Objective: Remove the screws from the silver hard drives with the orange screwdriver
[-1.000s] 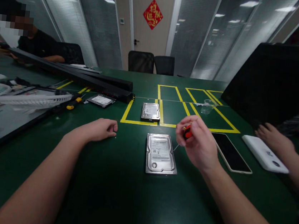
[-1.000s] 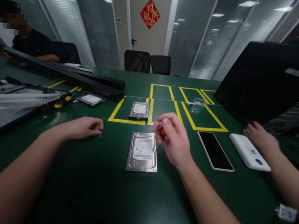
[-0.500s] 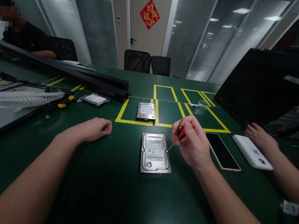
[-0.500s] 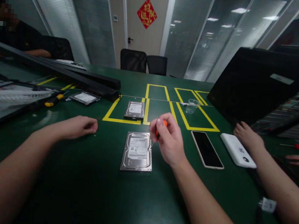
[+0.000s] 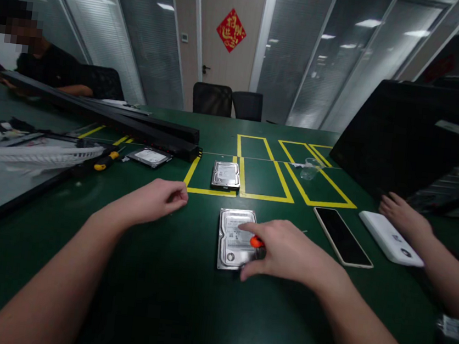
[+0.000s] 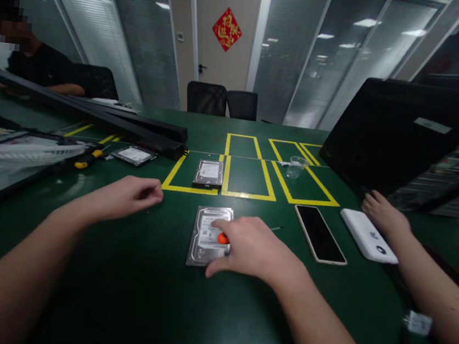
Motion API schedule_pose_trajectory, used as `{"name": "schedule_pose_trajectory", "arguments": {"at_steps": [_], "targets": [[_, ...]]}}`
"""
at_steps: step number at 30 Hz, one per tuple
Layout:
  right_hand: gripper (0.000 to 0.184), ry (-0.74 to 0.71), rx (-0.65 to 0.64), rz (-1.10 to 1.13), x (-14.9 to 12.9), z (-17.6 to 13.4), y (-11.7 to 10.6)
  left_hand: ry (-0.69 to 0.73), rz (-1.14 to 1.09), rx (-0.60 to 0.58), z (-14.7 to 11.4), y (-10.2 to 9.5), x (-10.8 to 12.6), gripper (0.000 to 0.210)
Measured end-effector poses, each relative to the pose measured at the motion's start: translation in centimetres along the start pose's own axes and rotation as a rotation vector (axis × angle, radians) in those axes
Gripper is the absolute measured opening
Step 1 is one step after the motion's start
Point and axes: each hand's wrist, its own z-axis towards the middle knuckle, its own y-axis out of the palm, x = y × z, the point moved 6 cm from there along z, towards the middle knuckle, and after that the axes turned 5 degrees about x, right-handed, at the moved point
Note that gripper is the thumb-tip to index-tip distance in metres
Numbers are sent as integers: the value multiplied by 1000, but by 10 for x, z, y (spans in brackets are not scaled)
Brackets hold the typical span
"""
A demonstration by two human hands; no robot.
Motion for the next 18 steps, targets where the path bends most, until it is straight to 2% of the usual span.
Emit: {"name": "schedule_pose_trajectory", "arguments": {"at_steps": [3, 6, 12, 18], "targets": [[85, -29, -91, -174, -7, 2, 19, 93, -117, -24, 0, 7, 28, 19], [81, -37, -100, -268, -10, 3, 28, 170, -209, -51, -1, 14, 49, 20], [72, -22, -74, -298, -3, 6, 26, 282, -292, -190, -4, 23, 73, 20], [69, 22, -46, -279, 7, 12, 28, 343, -291, -250, -8, 32, 92, 13]]}}
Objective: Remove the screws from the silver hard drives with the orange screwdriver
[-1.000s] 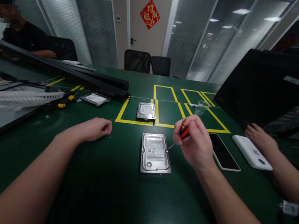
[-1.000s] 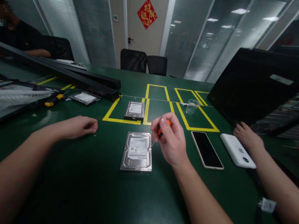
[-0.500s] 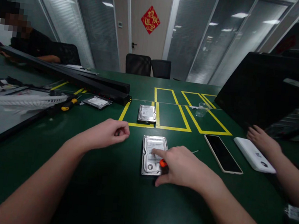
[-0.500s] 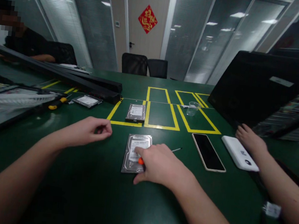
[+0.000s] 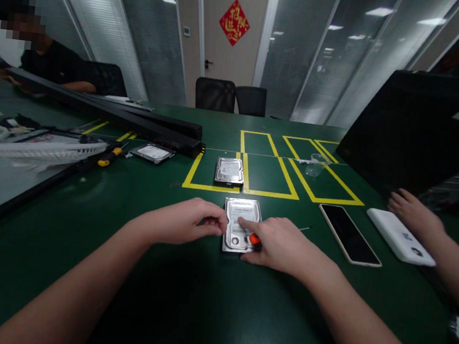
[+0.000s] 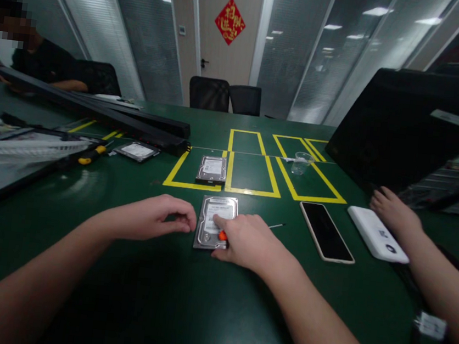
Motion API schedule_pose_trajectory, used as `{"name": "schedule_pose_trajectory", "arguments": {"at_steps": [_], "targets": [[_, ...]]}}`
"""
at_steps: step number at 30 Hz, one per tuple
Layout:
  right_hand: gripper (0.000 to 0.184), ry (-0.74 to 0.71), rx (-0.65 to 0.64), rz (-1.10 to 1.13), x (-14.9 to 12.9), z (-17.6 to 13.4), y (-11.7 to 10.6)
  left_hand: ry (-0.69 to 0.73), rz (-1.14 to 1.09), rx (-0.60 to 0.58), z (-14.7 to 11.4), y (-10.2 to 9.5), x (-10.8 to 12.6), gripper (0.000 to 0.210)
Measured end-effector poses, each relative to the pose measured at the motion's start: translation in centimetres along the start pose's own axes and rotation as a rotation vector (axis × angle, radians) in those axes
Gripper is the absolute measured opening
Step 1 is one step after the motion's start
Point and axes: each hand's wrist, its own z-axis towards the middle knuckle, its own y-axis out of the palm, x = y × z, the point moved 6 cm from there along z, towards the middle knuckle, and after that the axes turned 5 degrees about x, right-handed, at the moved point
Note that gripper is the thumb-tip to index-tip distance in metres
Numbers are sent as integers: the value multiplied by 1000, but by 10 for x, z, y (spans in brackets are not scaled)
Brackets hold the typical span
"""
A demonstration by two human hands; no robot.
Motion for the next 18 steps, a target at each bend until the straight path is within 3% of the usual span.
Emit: {"name": "schedule_pose_trajectory", "arguments": {"at_steps": [9, 18], "targets": [[72, -7, 9, -13, 1, -1, -1, 43, 54, -92, 5, 22, 0, 13], [68, -17, 52, 6, 2, -5, -11, 19, 87, -115, 4, 29, -3, 15]]}}
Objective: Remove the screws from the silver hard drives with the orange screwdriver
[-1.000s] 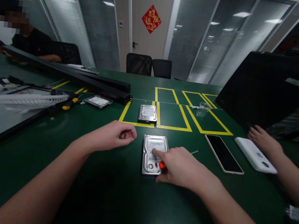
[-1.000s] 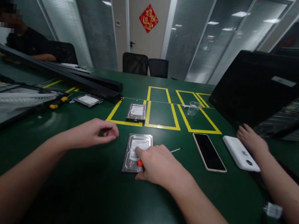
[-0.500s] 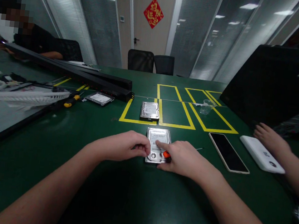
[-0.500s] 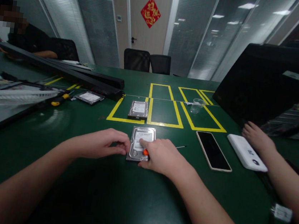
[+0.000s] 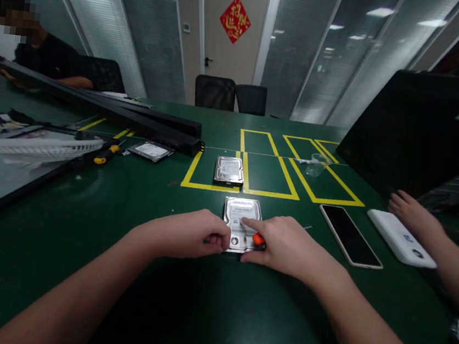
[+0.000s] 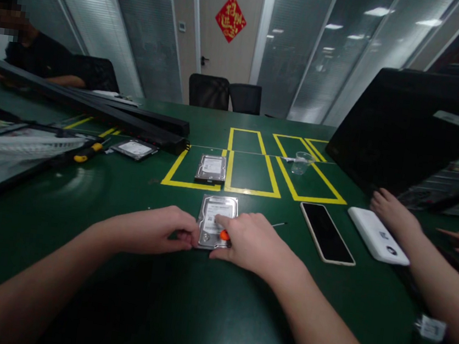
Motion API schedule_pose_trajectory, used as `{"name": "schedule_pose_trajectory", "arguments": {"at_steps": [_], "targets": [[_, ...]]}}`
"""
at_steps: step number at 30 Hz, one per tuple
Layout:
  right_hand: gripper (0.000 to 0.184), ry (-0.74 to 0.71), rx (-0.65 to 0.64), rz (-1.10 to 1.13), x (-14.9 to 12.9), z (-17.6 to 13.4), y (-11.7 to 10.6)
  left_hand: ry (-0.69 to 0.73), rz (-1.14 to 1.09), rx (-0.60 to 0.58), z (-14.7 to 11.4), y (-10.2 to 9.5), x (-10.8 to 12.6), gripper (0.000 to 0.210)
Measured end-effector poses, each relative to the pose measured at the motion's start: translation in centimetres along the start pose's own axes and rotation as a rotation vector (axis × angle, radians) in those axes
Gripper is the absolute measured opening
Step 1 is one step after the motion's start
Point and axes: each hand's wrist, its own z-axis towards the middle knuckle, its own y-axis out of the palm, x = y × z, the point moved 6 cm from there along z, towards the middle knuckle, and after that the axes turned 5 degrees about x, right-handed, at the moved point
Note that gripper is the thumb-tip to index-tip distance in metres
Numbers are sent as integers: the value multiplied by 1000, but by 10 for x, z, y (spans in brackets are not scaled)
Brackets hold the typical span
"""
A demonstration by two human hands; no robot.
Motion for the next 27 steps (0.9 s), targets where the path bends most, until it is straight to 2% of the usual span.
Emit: {"name": "schedule_pose_trajectory", "arguments": {"at_steps": [5, 21, 27], "targets": [[62, -1, 31, 30, -2, -1, -4, -49, -1, 2, 0, 0, -1, 10], [55, -16, 29, 78, -2, 0, -4, -28, 25, 2, 0, 0, 3, 10], [58, -18, 28, 93, -2, 0, -3, -43, 13, -10, 0, 1, 3, 10]]}}
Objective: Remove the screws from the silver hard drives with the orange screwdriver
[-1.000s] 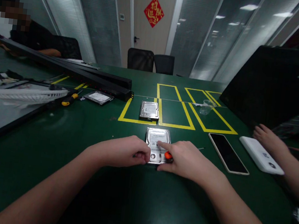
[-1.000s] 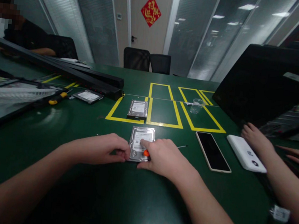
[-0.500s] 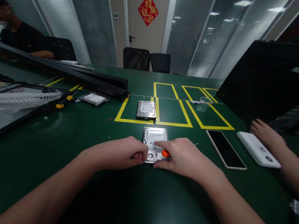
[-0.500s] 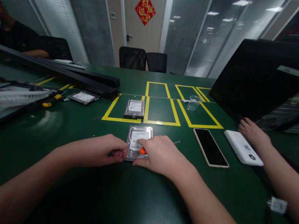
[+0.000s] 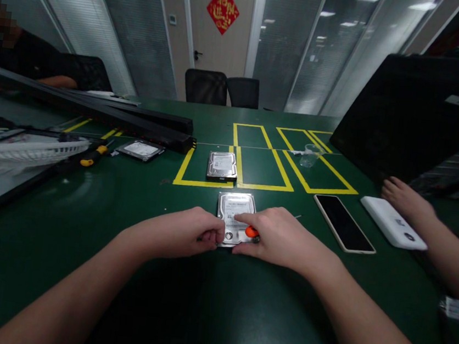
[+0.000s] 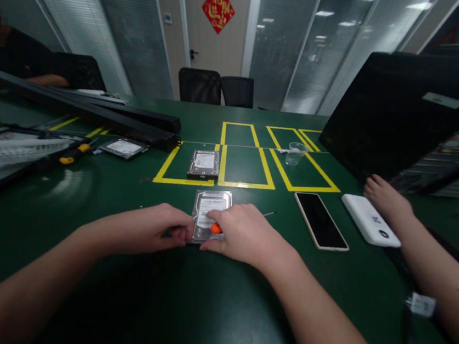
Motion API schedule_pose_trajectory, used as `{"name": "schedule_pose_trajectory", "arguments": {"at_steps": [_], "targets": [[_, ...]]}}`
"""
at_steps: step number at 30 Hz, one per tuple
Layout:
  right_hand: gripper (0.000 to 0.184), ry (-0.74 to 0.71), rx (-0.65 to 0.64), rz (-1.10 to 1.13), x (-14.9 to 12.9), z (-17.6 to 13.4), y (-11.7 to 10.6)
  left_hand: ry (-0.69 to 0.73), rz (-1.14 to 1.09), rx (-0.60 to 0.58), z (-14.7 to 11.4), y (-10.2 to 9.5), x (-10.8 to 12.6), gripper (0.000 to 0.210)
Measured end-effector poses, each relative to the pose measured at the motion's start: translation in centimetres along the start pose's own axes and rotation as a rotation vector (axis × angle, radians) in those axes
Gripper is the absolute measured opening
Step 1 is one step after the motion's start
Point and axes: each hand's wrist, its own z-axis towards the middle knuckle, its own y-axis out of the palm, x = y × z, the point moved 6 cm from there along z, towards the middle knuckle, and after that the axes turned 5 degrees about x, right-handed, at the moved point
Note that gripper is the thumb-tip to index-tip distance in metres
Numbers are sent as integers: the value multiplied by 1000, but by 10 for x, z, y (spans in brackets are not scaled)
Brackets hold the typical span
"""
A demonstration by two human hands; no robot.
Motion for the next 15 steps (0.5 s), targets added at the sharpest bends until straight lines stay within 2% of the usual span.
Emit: {"name": "schedule_pose_trajectory", "arguments": {"at_steps": [15], "targets": [[57, -1, -2, -12, -1, 0, -2, -8, -10, 5, 1, -1, 0, 10]]}}
